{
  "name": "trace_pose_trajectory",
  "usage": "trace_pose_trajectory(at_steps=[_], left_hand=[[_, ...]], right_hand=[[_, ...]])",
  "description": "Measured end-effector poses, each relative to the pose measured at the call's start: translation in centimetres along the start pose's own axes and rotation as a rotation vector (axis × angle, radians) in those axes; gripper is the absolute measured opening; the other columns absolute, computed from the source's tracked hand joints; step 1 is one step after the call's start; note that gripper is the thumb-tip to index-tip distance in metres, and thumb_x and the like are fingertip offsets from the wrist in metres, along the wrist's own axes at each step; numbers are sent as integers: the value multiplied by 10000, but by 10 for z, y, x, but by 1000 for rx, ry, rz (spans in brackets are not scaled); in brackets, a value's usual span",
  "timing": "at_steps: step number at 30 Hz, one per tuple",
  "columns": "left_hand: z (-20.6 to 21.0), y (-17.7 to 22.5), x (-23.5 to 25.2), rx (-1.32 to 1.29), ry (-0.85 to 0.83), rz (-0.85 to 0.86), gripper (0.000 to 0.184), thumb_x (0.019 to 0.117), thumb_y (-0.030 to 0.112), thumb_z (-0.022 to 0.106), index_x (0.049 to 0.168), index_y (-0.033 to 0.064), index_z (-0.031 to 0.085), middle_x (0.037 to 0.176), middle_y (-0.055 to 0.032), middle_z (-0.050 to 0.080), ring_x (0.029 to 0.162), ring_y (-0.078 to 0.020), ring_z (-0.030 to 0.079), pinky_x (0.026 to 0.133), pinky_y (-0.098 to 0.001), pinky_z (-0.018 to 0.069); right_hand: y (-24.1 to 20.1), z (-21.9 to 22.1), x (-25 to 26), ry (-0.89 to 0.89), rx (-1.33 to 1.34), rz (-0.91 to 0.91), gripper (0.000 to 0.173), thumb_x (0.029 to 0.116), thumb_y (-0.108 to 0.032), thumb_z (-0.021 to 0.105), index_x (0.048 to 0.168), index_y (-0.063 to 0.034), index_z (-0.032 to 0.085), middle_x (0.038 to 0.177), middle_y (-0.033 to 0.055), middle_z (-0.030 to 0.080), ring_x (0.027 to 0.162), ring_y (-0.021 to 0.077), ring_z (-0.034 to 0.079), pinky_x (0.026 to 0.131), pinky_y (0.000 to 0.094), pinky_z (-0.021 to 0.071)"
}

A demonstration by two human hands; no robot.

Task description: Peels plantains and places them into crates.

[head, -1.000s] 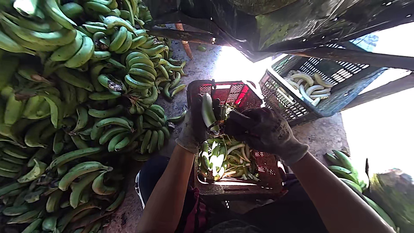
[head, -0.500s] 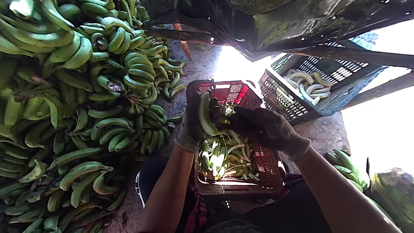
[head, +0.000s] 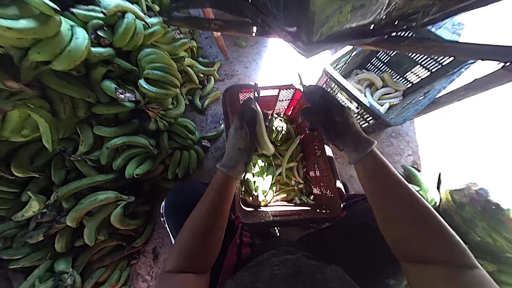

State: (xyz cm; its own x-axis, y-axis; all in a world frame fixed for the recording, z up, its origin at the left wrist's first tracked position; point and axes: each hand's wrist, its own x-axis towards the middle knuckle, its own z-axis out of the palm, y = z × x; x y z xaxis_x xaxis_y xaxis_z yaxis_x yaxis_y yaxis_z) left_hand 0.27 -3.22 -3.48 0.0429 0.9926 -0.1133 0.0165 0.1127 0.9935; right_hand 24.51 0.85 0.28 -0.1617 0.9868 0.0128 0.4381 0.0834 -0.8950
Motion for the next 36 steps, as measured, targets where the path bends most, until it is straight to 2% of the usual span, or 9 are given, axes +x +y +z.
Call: trace_pose_trajectory(at_steps=[5, 7, 10, 14, 18, 22, 28, 31, 36], left_hand=[[27, -18, -7, -242, -145, 18, 301, 1086, 384, 437, 1286, 210, 580, 1016, 34, 673, 816, -57, 645, 697, -241, 566], [32, -18, -11, -128, -220, 6, 360, 1094, 409, 399, 1367, 221, 540, 1096, 30, 665, 891, -63, 643, 774, -266, 567], [51, -58, -23, -41, -515, -147, 474, 1068, 430, 467, 1500, 234, 452, 1289, -34, 636, 1087, -153, 643, 914, -386, 566], [95, -147, -71, 264, -990, -230, 356, 1061, 250, 518, 1365, 78, 585, 1291, -98, 626, 1179, -149, 589, 1037, -346, 472], [52, -192, -64, 847, -1360, -103, 514, 992, 237, 611, 1462, 72, 482, 1427, -175, 558, 1339, -310, 528, 1135, -520, 403], [47, -193, -47, 1119, -1332, -237, 524, 1067, 481, 383, 1325, 83, 606, 1266, -206, 644, 1233, -377, 593, 1042, -621, 430], [50, -190, -38, 1713, -1178, -394, 432, 966, 332, 622, 1228, -9, 658, 1338, -253, 594, 1311, -446, 501, 1091, -632, 374], [56, -192, -35, 1686, -844, -511, 416, 963, 225, 608, 1311, -3, 621, 1383, -256, 566, 1340, -463, 473, 1056, -654, 405], [52, -155, -12, 1497, -834, -338, 422, 987, 332, 569, 1256, 10, 614, 1288, -228, 628, 1234, -405, 589, 1019, -620, 451]], right_hand=[[5, 48, -15, -151, -423, -41, 801, 815, -290, 791, 1537, -264, 446, 1138, 122, 722, 1010, 326, 706, 838, 629, 549], [9, 28, -13, -162, -503, -41, 778, 854, -281, 763, 1553, -299, 423, 1194, 131, 706, 1075, 347, 685, 887, 641, 533], [7, -35, -10, 213, -689, -48, 493, 1015, -397, 568, 1468, -203, 547, 1299, 166, 662, 1165, 350, 652, 955, 599, 510], [15, -104, -8, 673, -755, 96, 577, 989, -436, 536, 1510, -191, 509, 1600, 195, 373, 1424, 357, 442, 1121, 532, 414], [1, -79, -20, 425, -664, 56, 516, 1038, -385, 527, 1514, -185, 507, 1579, 172, 426, 1375, 316, 512, 1089, 512, 460], [21, -57, -10, 299, -694, -182, 506, 908, -349, 670, 1408, -289, 619, 1437, 110, 579, 1121, 342, 651, 849, 575, 547], [21, -47, -13, 212, -702, -249, 498, 903, -291, 656, 1399, -270, 618, 1311, 78, 654, 1125, 319, 652, 917, 595, 500], [26, -43, -12, 193, -694, -261, 507, 915, -303, 631, 1420, -272, 603, 1340, 68, 651, 1166, 297, 645, 984, 593, 469], [28, -36, -13, 32, -654, -123, 446, 1010, -381, 559, 1445, -284, 574, 1301, 55, 665, 1174, 260, 640, 1010, 561, 475]])
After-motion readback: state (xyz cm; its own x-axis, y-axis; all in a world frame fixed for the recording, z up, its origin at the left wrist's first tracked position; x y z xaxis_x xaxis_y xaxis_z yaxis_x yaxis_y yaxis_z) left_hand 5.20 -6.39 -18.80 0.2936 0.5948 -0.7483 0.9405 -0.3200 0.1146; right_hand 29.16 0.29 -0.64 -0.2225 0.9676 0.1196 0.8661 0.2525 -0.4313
